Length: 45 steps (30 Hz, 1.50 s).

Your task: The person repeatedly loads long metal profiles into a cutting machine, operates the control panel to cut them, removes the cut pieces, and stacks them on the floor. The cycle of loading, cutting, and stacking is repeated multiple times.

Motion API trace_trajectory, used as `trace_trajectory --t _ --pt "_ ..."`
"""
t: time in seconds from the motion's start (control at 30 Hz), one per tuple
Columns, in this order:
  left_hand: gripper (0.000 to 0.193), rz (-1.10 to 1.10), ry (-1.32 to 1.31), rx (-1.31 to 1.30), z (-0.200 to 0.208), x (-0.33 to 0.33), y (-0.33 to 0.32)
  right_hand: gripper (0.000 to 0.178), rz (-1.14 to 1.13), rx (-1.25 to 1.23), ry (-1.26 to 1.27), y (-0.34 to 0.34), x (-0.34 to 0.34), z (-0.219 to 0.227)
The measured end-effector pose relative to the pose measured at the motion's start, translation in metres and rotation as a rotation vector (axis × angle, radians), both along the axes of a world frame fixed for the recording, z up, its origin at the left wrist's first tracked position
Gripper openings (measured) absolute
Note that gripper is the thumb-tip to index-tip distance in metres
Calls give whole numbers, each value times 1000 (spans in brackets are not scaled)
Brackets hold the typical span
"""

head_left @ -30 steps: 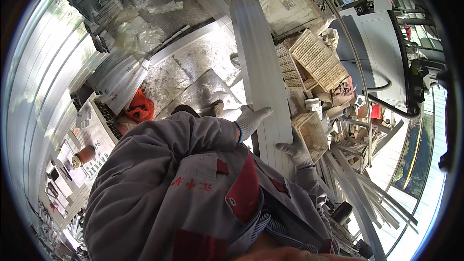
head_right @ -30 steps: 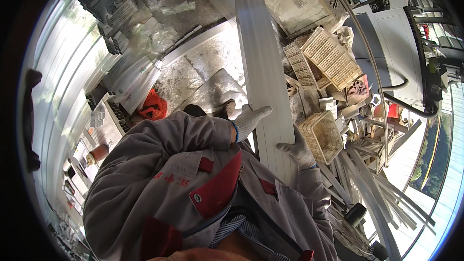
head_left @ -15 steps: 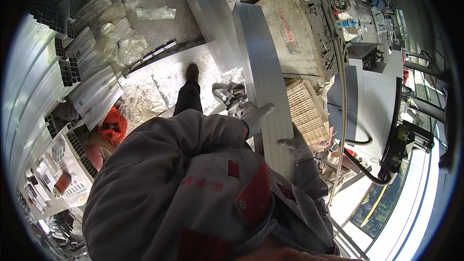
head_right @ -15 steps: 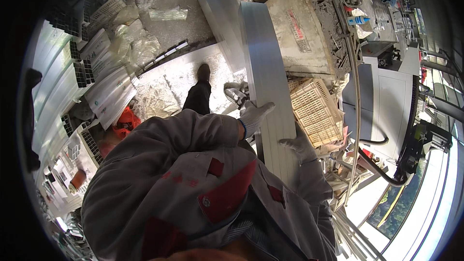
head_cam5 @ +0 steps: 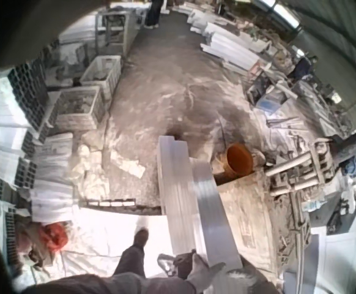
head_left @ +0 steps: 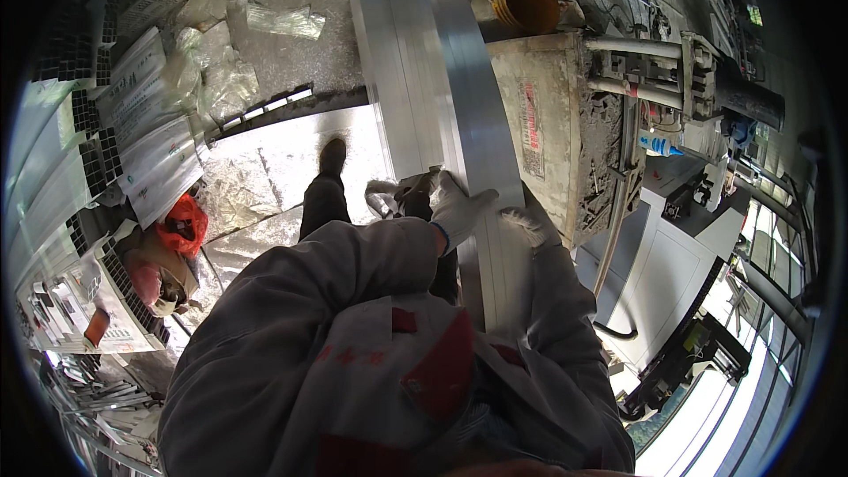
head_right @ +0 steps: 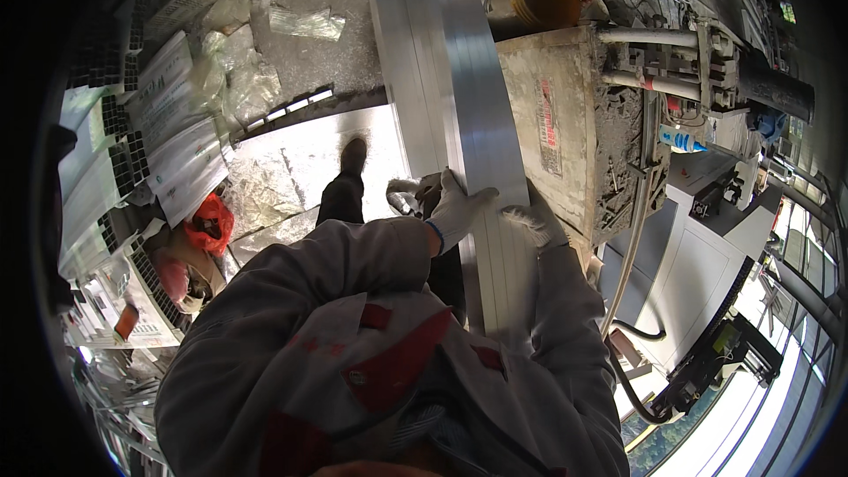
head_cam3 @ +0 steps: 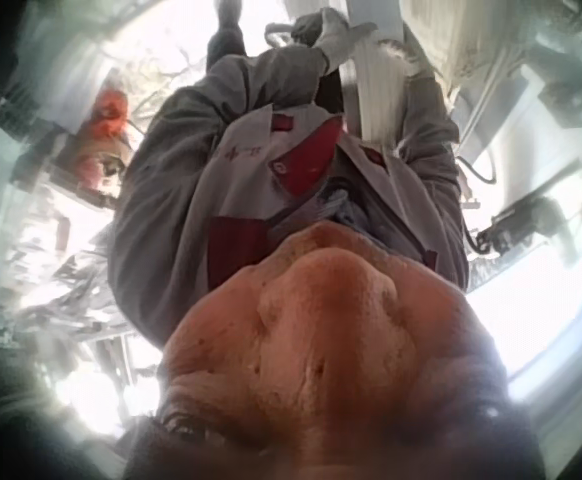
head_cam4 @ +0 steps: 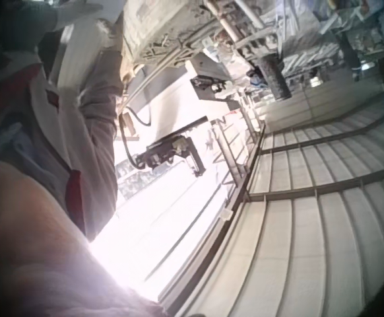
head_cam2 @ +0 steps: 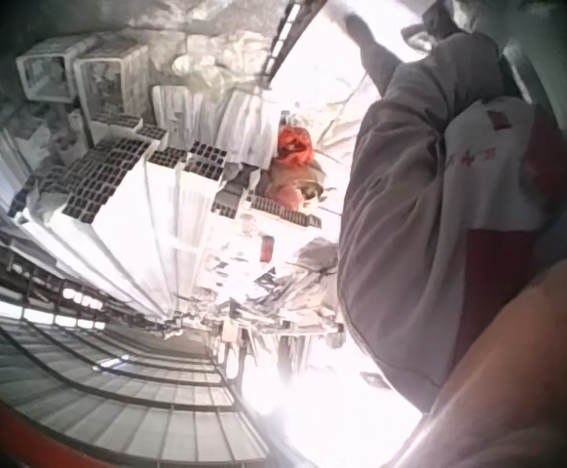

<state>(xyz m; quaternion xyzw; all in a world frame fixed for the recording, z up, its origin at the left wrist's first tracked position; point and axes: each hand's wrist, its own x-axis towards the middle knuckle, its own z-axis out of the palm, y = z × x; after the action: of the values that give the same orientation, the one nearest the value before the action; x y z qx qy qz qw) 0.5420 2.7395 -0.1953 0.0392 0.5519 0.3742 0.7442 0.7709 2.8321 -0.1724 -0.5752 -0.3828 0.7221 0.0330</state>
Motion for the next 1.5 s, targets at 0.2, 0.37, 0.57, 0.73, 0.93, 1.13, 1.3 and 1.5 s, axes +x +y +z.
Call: trace_trajectory --t 0.2,0.37,0.57,0.73,0.93,1.13,1.3,1.5 --pt "103 137 18 -5 -86 -8 116 104 72 -4 161 134 -32 -87" --pt "104 239 82 69 -176 -26 202 104 125 8 309 227 -68 -171" --pt "106 307 83 91 -247 -50 251 101 141 86 120 278 -81 -270" --pt "94 325 133 92 -303 -61 271 96 182 72 213 301 -99 -324" --pt "88 392 83 162 -374 -64 271 101 216 134 166 309 -108 -369" --pt "101 409 133 183 -415 -56 261 113 242 130 259 304 -107 -414" --pt "95 413 163 187 -444 -32 239 110 204 99 235 289 -96 -441" --pt "60 -10 526 -54 -429 14 197 99 280 15 84 285 -87 -490"
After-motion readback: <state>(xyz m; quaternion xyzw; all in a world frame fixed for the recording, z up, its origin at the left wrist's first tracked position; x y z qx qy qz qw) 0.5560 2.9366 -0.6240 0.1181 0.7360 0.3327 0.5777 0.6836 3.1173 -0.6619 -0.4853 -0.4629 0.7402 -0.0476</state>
